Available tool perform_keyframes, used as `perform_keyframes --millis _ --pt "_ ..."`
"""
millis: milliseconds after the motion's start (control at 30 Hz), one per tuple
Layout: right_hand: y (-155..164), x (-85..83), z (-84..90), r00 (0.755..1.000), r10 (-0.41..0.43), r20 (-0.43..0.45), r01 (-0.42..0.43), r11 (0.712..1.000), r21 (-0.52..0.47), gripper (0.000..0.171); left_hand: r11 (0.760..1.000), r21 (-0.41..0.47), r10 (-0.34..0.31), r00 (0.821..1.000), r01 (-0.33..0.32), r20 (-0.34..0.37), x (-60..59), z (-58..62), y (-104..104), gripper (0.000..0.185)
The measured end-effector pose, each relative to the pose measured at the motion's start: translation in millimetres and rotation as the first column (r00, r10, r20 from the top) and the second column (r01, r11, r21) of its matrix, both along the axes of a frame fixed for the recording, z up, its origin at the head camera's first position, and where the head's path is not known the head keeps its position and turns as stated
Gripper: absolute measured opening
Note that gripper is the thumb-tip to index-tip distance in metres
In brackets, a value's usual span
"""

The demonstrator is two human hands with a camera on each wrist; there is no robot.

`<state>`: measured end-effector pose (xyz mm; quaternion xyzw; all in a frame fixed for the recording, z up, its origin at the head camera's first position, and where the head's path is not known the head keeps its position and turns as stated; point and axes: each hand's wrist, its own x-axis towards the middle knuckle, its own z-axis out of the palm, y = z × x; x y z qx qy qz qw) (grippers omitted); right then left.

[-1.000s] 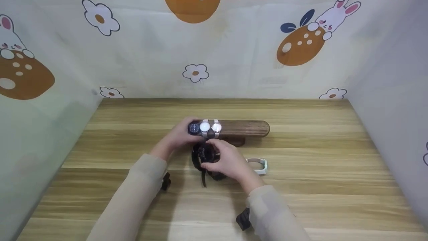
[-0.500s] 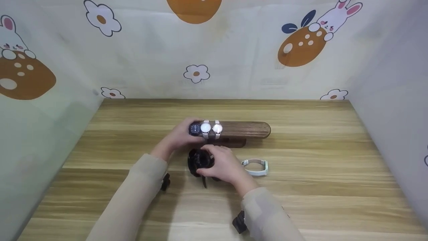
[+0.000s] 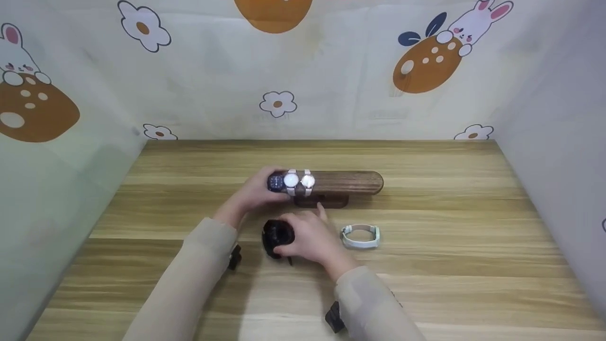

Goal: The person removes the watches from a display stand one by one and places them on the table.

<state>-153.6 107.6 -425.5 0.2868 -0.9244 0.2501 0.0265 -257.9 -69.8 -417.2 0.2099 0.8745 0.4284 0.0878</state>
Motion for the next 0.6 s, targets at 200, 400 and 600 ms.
perform_keyframes --millis 200,400,600 --pt "-1 0.7 1.1 1.000 -0.012 0.018 0.012 0.999 0.035 0.064 1.000 -0.004 -0.012 1.000 0.012 -0.011 0.5 -1.2 0 0.067" --pt "-5 -0.1 5.4 0.999 -0.030 0.020 0.028 0.997 0.065 0.063 1.000 -0.005 -0.013 1.000 0.013 -0.025 0.3 -1.1 -1 0.067" --pt "-10 -0.8 8.6 0.999 -0.040 0.012 0.039 0.996 0.075 0.058 1.000 -0.017 -0.016 0.999 0.016 -0.028 -1.3 0.7 -1 0.066"
